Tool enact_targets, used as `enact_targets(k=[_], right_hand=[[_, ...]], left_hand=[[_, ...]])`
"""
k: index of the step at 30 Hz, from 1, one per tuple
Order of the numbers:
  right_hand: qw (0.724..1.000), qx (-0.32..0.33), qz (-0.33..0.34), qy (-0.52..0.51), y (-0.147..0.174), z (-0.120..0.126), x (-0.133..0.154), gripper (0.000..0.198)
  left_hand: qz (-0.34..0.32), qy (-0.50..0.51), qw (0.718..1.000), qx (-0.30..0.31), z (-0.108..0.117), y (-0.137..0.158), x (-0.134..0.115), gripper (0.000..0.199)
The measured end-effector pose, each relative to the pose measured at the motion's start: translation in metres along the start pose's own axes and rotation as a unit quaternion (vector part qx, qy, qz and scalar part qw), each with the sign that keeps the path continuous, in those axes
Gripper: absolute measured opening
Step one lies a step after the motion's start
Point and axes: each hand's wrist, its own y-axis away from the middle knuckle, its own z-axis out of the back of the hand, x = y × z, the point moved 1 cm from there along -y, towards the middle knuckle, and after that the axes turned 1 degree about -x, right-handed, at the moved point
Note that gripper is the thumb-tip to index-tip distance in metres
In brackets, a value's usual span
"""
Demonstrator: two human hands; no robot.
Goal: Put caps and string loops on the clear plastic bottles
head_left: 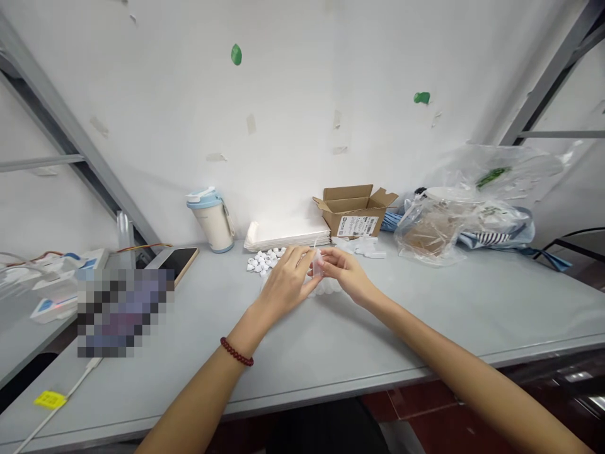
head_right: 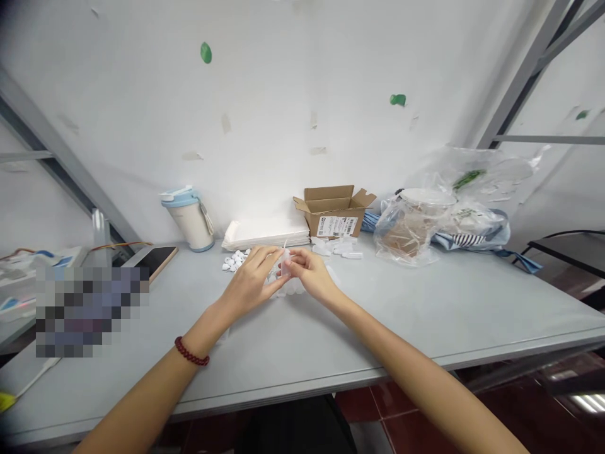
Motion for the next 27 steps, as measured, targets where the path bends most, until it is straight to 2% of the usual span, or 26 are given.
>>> enact_targets(k=[5, 10, 18, 22, 27], right_hand=[[0.999, -0.001, -0.018, -0.027, 0.0, 0.002, 0.002, 0.035], [1.0, 0.015, -0.016, -0.004, 0.001, 0.0, 0.004, 0.035], [0.999, 0.043, -0.017, 0.026, 0.003, -0.003, 0.004, 0.029], [0.991, 0.032, 0.012, 0.129, 0.003, -0.003, 0.001, 0.028], [0.961, 0.037, 0.069, 0.267, 0.007, -0.008, 0.001, 0.023]], left_hand=[[0.011, 0.026, 1.0, -0.01, -0.002, 0.001, 0.001, 0.031], [0.032, 0.052, 0.998, -0.011, 0.0, 0.001, 0.001, 0.032], [0.028, 0.076, 0.997, 0.0, 0.001, 0.001, 0.005, 0.032], [0.033, 0.083, 0.996, 0.007, 0.006, -0.001, 0.008, 0.032], [0.065, 0.091, 0.993, 0.033, 0.02, 0.005, 0.011, 0.037]])
